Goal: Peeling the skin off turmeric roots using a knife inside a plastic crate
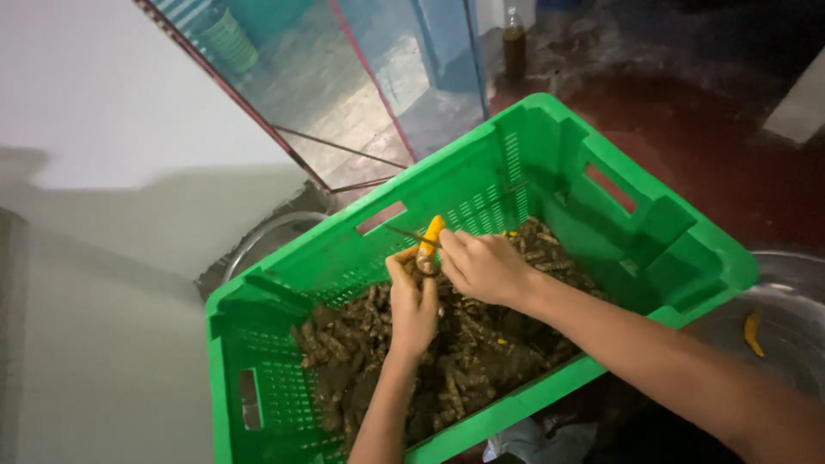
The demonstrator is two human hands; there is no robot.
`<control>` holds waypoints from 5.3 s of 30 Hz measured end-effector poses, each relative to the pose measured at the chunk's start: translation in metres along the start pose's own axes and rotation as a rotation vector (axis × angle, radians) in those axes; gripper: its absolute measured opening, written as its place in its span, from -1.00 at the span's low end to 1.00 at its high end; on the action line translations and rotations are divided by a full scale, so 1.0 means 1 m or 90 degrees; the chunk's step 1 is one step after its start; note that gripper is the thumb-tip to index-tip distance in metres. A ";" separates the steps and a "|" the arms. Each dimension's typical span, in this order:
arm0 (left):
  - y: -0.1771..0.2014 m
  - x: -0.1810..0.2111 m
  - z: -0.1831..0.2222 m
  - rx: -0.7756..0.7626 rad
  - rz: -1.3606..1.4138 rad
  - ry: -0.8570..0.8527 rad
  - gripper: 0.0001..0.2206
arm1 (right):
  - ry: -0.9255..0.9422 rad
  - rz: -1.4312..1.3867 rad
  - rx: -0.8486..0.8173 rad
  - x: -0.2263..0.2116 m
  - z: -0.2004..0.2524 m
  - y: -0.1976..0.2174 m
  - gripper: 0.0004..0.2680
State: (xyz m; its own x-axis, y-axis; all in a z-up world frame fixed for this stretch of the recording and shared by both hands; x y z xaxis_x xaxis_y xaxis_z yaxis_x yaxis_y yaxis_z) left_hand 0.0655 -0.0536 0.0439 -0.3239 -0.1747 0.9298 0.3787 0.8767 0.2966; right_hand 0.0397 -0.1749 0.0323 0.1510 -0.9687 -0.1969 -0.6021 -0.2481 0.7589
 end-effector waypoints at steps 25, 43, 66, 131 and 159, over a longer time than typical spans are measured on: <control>-0.006 -0.077 0.002 0.022 0.232 0.253 -0.78 | 0.127 0.090 -0.023 -0.027 0.003 -0.006 -0.82; -0.004 -0.069 0.005 0.039 0.334 0.237 -0.90 | 0.218 0.167 0.005 -0.037 0.010 -0.012 -0.90; -0.017 -0.071 0.004 0.108 0.392 0.229 -0.57 | 0.214 0.278 0.101 -0.052 0.000 0.018 -0.98; 0.010 -0.019 0.002 0.116 -0.035 -0.026 -0.70 | 0.139 0.075 -0.067 -0.023 -0.008 -0.011 -0.87; -0.014 -0.012 0.003 0.046 0.642 0.217 -0.74 | 0.038 0.168 -0.152 0.034 -0.010 -0.038 -0.95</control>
State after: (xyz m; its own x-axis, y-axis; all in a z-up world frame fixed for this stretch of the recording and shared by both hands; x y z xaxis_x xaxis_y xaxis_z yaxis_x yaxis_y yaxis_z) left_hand 0.0616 -0.0627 0.0280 0.3749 0.5404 0.7533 0.2800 0.7086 -0.6477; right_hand 0.0754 -0.1990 0.0032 0.0640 -0.9963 0.0569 -0.4272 0.0242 0.9038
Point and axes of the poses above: each hand's wrist, its own z-axis away from the middle knuckle, its own y-axis out of the back of the hand, x = y × z, the point moved 10 cm from there along -z, towards the middle knuckle, and after that the axes turned 1 degree about z, right-handed, at the moved point
